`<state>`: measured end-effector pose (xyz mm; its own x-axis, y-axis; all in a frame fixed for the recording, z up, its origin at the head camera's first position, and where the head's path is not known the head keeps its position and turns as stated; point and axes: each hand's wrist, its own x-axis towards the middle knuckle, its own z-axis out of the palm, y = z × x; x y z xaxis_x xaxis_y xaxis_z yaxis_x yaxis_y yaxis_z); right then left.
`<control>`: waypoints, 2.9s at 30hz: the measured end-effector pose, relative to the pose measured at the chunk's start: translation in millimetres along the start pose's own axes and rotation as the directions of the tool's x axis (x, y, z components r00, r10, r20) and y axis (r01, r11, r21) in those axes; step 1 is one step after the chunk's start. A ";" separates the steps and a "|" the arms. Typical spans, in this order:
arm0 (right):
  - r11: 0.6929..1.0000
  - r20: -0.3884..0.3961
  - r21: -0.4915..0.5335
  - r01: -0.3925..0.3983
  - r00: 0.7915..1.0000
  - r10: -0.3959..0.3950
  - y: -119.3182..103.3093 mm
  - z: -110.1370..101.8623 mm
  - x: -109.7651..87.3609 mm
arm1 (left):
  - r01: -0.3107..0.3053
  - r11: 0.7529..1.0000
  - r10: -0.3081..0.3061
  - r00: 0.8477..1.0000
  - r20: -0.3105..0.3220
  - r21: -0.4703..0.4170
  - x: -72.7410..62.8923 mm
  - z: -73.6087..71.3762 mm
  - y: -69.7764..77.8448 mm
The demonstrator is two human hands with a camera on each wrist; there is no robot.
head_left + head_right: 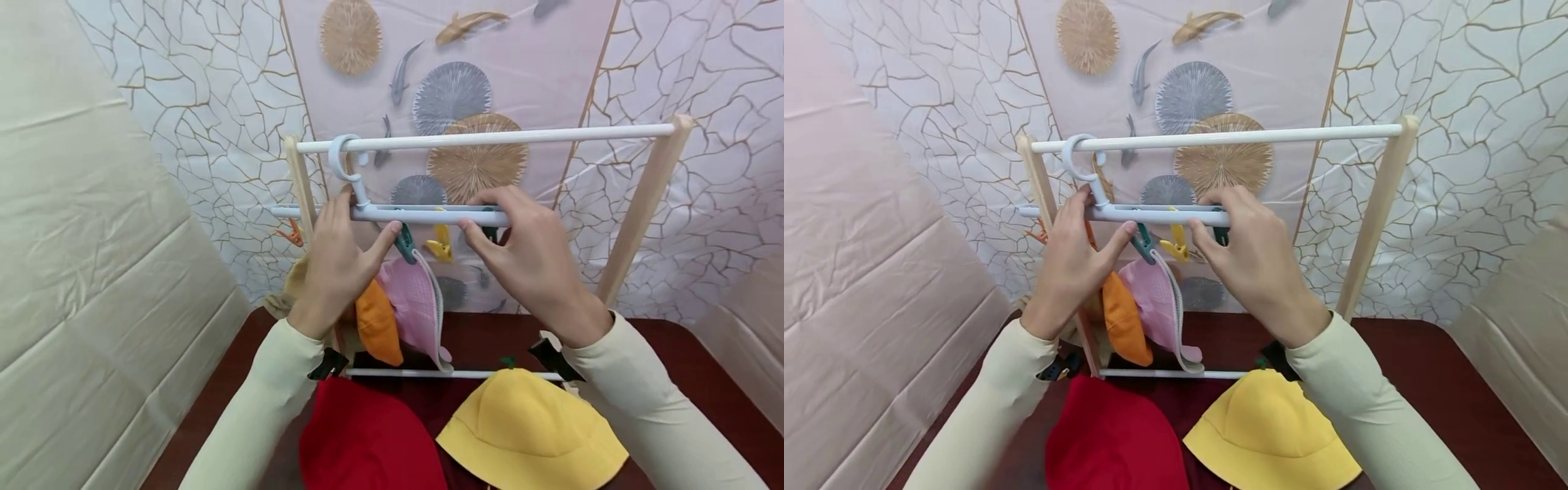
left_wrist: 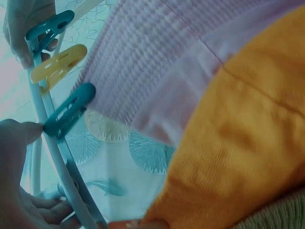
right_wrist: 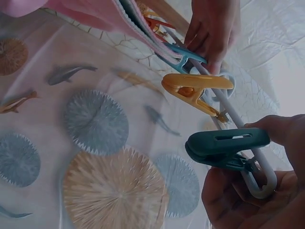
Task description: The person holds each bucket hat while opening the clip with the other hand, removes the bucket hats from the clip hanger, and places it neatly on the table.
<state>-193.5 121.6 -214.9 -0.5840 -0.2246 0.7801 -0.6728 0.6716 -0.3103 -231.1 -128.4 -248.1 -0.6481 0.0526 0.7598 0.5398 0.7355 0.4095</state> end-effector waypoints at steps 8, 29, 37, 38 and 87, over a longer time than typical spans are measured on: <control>0.997 -0.018 0.032 -0.066 0.998 0.067 20.5 -13.3 -9.7 | -0.140 0.988 0.136 0.988 0.069 0.066 5.3 3.5 -10.5; 0.954 0.079 -0.299 0.006 0.997 0.019 63.0 -50.5 -3.4 | -0.238 0.958 0.196 0.951 0.238 0.159 17.3 -2.0 -21.1; 0.822 0.214 -0.547 0.159 0.976 -0.046 65.0 -60.8 -9.1 | -0.177 0.936 0.059 0.931 0.361 0.304 22.8 -5.9 -14.0; 0.813 0.229 -0.557 0.168 0.972 -0.044 65.0 -61.4 -11.0 | -0.175 0.936 0.050 0.926 0.375 0.306 21.3 -5.2 -14.2; 0.879 0.168 -0.445 0.173 0.980 -0.109 105.9 -40.5 4.1 | -0.080 0.997 0.081 0.917 0.390 -0.019 25.3 -24.0 -3.3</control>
<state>-248.8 220.4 -222.6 -0.5753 -0.4112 0.7071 -0.4902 0.8653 0.1044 -236.3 -145.7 -218.1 -0.7600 0.3713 0.5334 0.6002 0.7158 0.3569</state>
